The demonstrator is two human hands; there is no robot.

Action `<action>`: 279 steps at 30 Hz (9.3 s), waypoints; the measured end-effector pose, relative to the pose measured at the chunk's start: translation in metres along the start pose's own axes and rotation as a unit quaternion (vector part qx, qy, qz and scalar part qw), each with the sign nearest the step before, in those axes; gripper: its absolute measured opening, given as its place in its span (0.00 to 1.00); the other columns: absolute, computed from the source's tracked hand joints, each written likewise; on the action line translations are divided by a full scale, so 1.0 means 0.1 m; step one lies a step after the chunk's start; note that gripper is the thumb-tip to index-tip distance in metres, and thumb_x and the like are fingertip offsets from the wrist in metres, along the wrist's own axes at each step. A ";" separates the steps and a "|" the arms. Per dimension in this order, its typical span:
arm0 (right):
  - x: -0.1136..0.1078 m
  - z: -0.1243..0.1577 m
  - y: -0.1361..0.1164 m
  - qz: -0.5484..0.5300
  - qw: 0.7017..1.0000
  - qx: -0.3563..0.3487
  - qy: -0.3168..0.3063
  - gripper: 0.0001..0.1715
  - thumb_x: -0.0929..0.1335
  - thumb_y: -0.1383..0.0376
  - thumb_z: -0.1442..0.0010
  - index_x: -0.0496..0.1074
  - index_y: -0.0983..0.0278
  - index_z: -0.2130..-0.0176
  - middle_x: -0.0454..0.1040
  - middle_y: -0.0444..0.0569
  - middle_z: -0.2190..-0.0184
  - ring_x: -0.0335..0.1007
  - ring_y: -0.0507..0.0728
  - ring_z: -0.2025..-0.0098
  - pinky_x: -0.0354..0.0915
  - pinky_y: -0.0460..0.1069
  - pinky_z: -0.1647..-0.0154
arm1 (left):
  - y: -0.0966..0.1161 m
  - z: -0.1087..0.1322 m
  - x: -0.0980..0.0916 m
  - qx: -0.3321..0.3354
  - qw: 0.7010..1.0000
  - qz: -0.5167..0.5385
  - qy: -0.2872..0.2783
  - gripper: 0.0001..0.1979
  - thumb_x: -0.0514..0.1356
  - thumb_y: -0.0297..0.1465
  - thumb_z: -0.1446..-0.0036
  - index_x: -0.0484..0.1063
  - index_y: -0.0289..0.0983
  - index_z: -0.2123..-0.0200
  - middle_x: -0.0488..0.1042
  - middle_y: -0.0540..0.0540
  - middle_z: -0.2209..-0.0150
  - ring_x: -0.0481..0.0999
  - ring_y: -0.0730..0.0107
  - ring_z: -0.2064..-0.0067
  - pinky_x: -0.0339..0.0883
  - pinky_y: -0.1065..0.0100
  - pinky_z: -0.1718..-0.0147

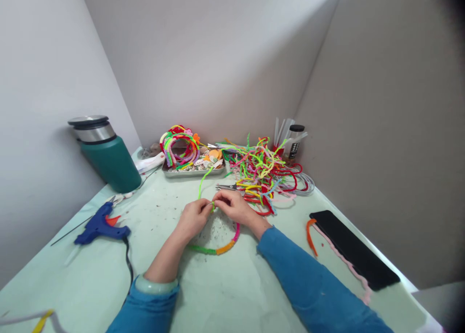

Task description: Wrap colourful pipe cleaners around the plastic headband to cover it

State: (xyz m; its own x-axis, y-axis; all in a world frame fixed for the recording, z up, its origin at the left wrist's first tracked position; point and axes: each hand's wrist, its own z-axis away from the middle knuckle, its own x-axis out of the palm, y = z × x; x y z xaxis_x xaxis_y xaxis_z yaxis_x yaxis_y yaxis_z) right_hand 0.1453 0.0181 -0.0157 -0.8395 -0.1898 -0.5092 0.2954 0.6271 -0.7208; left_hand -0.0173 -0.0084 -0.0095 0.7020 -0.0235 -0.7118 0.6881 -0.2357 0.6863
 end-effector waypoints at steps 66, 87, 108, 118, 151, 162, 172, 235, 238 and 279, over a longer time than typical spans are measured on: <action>0.01 0.02 0.00 0.059 0.998 0.010 -0.004 0.04 0.63 0.70 0.46 0.67 0.66 0.70 0.68 0.43 0.75 0.62 0.49 0.72 0.55 0.44 0.70 | -0.02 -0.02 0.00 0.000 0.992 0.071 0.107 0.14 0.54 0.37 0.49 0.75 0.40 0.63 0.75 0.48 0.63 0.72 0.68 0.60 0.64 0.70 0.60; 0.03 0.01 0.04 0.074 0.997 0.017 0.006 0.04 0.63 0.69 0.46 0.68 0.66 0.70 0.69 0.43 0.74 0.62 0.49 0.72 0.54 0.43 0.72 | -0.03 0.00 0.04 0.099 0.987 -0.037 0.121 0.10 0.55 0.25 0.50 0.73 0.39 0.66 0.75 0.49 0.66 0.72 0.72 0.66 0.64 0.71 0.64; 0.06 0.02 0.08 0.095 0.995 0.019 -0.002 0.05 0.64 0.67 0.45 0.68 0.66 0.70 0.69 0.43 0.75 0.62 0.49 0.73 0.54 0.43 0.72 | -0.02 0.00 0.04 0.077 0.986 -0.109 0.099 0.10 0.55 0.26 0.49 0.75 0.38 0.65 0.76 0.47 0.66 0.73 0.69 0.65 0.63 0.70 0.64; 0.07 0.03 0.08 0.107 0.994 0.018 -0.009 0.04 0.64 0.67 0.45 0.69 0.65 0.70 0.71 0.43 0.74 0.63 0.49 0.72 0.55 0.43 0.71 | 0.01 0.04 0.05 0.075 0.982 -0.155 0.082 0.11 0.53 0.26 0.47 0.76 0.38 0.67 0.73 0.46 0.65 0.72 0.70 0.64 0.62 0.71 0.63; 0.01 0.02 -0.01 0.068 0.997 -0.035 0.004 0.05 0.63 0.70 0.44 0.69 0.65 0.67 0.71 0.46 0.70 0.64 0.52 0.66 0.58 0.46 0.63 | 0.03 0.01 0.03 -0.081 0.991 0.109 -0.008 0.13 0.51 0.36 0.49 0.71 0.34 0.70 0.66 0.53 0.86 0.63 0.75 0.83 0.55 0.73 0.81; 0.02 0.02 0.01 0.068 0.997 -0.018 -0.007 0.06 0.63 0.70 0.44 0.69 0.65 0.67 0.71 0.46 0.70 0.65 0.51 0.67 0.58 0.45 0.64 | 0.01 0.03 0.02 -0.027 0.997 -0.062 0.028 0.09 0.51 0.30 0.50 0.71 0.38 0.70 0.71 0.51 0.80 0.67 0.73 0.76 0.56 0.73 0.74; 0.02 0.02 0.02 0.058 0.998 -0.011 -0.012 0.06 0.63 0.71 0.45 0.69 0.65 0.67 0.71 0.45 0.71 0.65 0.51 0.68 0.58 0.45 0.66 | 0.03 0.04 0.00 -0.015 0.994 -0.100 0.044 0.10 0.53 0.33 0.51 0.74 0.40 0.68 0.75 0.49 0.73 0.70 0.71 0.71 0.56 0.72 0.71; 0.03 0.04 0.08 0.137 0.990 -0.041 -0.004 0.03 0.63 0.70 0.45 0.67 0.65 0.69 0.69 0.44 0.74 0.62 0.49 0.71 0.55 0.44 0.69 | 0.13 0.02 -0.10 -0.088 0.965 0.231 0.091 0.25 0.51 0.50 0.52 0.74 0.33 0.74 0.72 0.47 0.77 0.65 0.73 0.75 0.59 0.72 0.73; 0.04 0.04 0.08 0.137 0.990 -0.040 0.001 0.04 0.63 0.67 0.44 0.67 0.66 0.69 0.68 0.44 0.74 0.62 0.50 0.71 0.55 0.44 0.70 | 0.10 0.01 -0.04 -0.086 0.984 0.120 0.103 0.20 0.57 0.48 0.56 0.73 0.36 0.73 0.73 0.49 0.75 0.67 0.73 0.73 0.59 0.73 0.73; 0.06 0.02 0.05 0.095 0.995 0.004 0.011 0.04 0.64 0.68 0.45 0.68 0.66 0.70 0.70 0.44 0.75 0.62 0.49 0.73 0.55 0.44 0.71 | 0.07 0.03 0.01 -0.027 0.994 -0.012 0.103 0.12 0.53 0.38 0.50 0.73 0.39 0.71 0.76 0.50 0.72 0.71 0.72 0.73 0.60 0.72 0.72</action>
State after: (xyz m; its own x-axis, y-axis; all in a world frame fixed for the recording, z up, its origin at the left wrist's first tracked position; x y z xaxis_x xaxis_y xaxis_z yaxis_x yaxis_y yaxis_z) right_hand 0.1432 0.0184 -0.0233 -0.7783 -0.0516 -0.6257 0.4532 0.6436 -0.6168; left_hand -0.0123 -0.0127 -0.0052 0.7041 0.1814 -0.6865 0.7101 -0.1819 0.6802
